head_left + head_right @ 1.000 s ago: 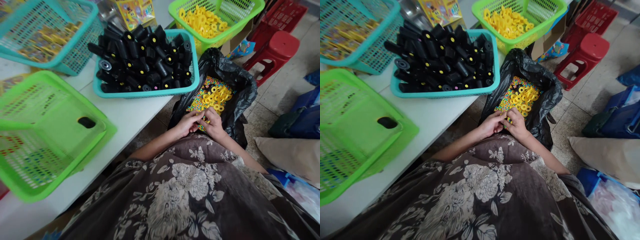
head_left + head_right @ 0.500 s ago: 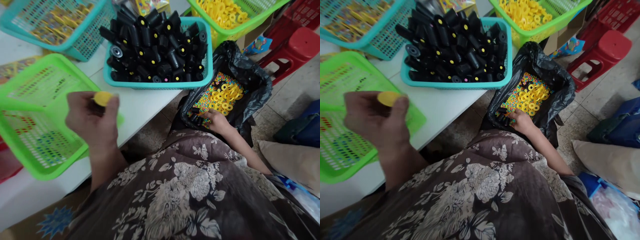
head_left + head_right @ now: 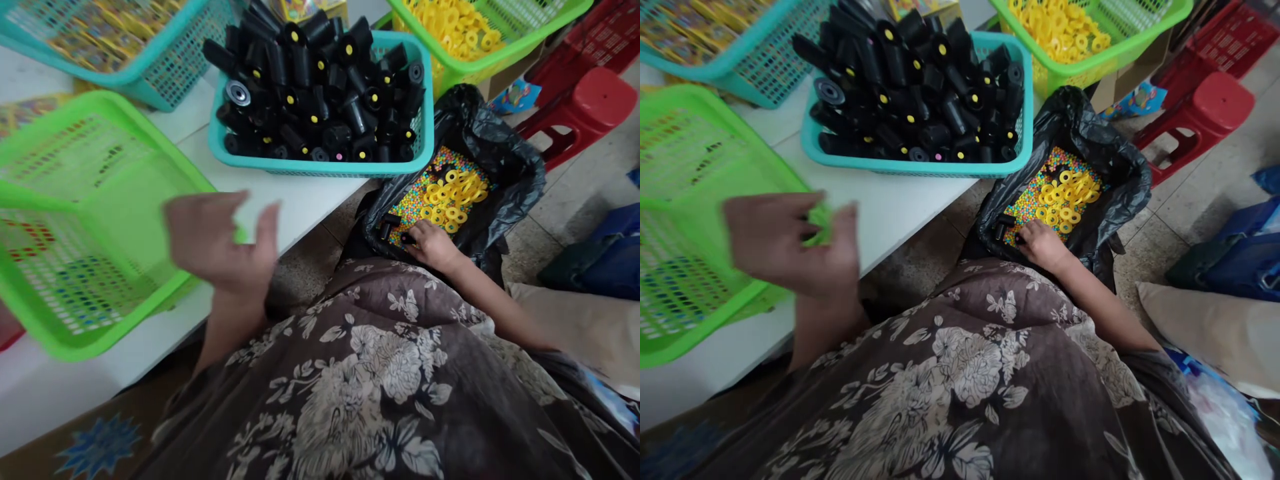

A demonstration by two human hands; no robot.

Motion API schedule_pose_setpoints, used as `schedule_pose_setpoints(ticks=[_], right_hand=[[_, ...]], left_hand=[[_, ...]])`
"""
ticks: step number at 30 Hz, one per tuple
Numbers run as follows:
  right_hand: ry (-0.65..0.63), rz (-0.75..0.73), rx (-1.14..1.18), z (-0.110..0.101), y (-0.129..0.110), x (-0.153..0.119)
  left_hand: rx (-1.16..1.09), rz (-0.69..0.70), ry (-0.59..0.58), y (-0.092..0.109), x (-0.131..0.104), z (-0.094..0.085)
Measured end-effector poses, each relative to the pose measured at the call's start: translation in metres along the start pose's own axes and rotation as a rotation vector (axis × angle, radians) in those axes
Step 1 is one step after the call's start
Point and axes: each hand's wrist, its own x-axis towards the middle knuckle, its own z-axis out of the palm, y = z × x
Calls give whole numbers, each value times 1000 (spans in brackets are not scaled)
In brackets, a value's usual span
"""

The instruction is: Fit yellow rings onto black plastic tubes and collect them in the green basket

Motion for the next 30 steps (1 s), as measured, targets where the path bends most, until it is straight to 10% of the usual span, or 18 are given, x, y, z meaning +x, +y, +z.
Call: schedule_pose_setpoints(ticks=[5,10,20,25,30], right_hand=[[16,257,-142,-4,11,10],[-12,238,9,4,8,32],[498,235,1081,11,-1,5],[498,228,820,-7,-1,-6],[179,438,270,-18,14,-23]], left_hand=[[-304,55,-548,50,-31,52],[-477,10,-824,68,-48,95],[-966,-469,-907,98,-56,137],[-1160,-576,-953,112,-68,151],[-1239,-778,-968,108,-81,162]])
